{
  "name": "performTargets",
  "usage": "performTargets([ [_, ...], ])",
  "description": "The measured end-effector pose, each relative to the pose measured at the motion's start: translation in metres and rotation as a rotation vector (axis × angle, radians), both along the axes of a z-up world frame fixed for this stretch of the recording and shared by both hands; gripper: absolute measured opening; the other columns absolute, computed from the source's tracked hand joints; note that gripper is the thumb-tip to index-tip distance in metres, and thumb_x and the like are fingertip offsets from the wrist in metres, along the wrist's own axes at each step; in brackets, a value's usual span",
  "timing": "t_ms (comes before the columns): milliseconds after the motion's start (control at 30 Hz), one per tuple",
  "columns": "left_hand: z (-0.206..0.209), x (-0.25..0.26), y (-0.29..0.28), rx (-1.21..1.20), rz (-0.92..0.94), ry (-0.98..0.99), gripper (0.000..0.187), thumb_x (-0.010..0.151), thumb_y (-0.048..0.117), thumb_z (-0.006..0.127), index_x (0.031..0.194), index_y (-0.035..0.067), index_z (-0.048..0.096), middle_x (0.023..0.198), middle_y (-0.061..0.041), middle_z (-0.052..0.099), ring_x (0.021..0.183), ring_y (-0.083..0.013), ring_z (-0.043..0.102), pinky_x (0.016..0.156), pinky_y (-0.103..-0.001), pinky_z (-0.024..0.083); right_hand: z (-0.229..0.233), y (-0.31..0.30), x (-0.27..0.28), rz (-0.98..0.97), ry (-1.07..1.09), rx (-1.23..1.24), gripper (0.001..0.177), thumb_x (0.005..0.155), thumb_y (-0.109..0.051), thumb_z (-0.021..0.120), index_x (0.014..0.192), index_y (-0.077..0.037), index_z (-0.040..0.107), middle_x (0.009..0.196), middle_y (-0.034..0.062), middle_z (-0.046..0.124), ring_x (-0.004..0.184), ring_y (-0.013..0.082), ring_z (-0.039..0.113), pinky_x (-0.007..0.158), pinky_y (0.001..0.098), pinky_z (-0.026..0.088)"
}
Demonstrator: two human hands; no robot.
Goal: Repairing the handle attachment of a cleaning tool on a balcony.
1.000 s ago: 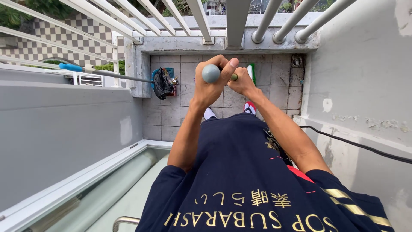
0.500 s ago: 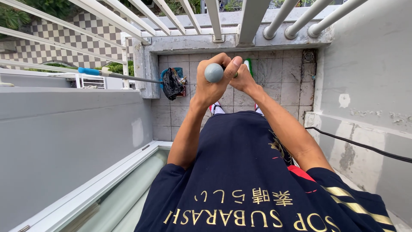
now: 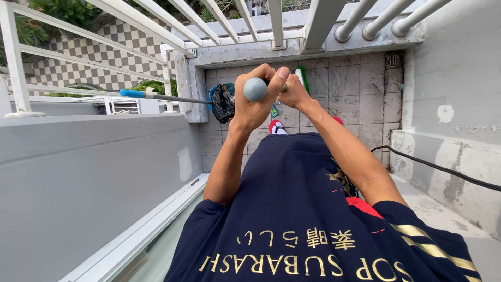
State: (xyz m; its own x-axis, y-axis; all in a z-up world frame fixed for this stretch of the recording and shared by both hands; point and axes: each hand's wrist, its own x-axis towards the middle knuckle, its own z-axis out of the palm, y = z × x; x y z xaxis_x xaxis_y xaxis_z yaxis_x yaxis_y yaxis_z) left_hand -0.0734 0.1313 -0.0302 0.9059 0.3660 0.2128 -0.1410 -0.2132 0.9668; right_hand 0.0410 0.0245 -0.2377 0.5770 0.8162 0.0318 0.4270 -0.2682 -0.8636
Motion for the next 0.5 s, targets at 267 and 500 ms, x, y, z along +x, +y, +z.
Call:
performTargets([
  [267, 0.003, -0.019, 0.015, -0.033, 0.025, -0.040, 0.039, 0.104, 0.031, 0.069, 0.076, 0.004, 0.063, 0.063, 0.001, 0.058, 0.059, -0.0046, 0.048, 0.053, -0.025, 0.038, 0.001, 0.020, -0.019, 0.013, 0.085, 0.008, 0.017, 0.085, -0.011, 0.074, 0.083, 0.003, 0.065, 0.073, 0.0125, 0.070, 0.070, 0.0219, 0.067, 0.062, 0.0375, 0.053],
  [500, 0.001, -0.035, 0.025, -0.019, 0.094, -0.057, 0.041, 0.104, 0.029, 0.069, 0.074, 0.004, 0.059, 0.062, 0.002, 0.051, 0.058, -0.0049, 0.042, 0.052, -0.026, 0.033, 0.007, 0.038, -0.030, 0.046, 0.162, -0.027, 0.021, 0.085, -0.017, 0.077, 0.089, 0.001, 0.065, 0.078, 0.0103, 0.071, 0.074, 0.0190, 0.067, 0.066, 0.0364, 0.054],
])
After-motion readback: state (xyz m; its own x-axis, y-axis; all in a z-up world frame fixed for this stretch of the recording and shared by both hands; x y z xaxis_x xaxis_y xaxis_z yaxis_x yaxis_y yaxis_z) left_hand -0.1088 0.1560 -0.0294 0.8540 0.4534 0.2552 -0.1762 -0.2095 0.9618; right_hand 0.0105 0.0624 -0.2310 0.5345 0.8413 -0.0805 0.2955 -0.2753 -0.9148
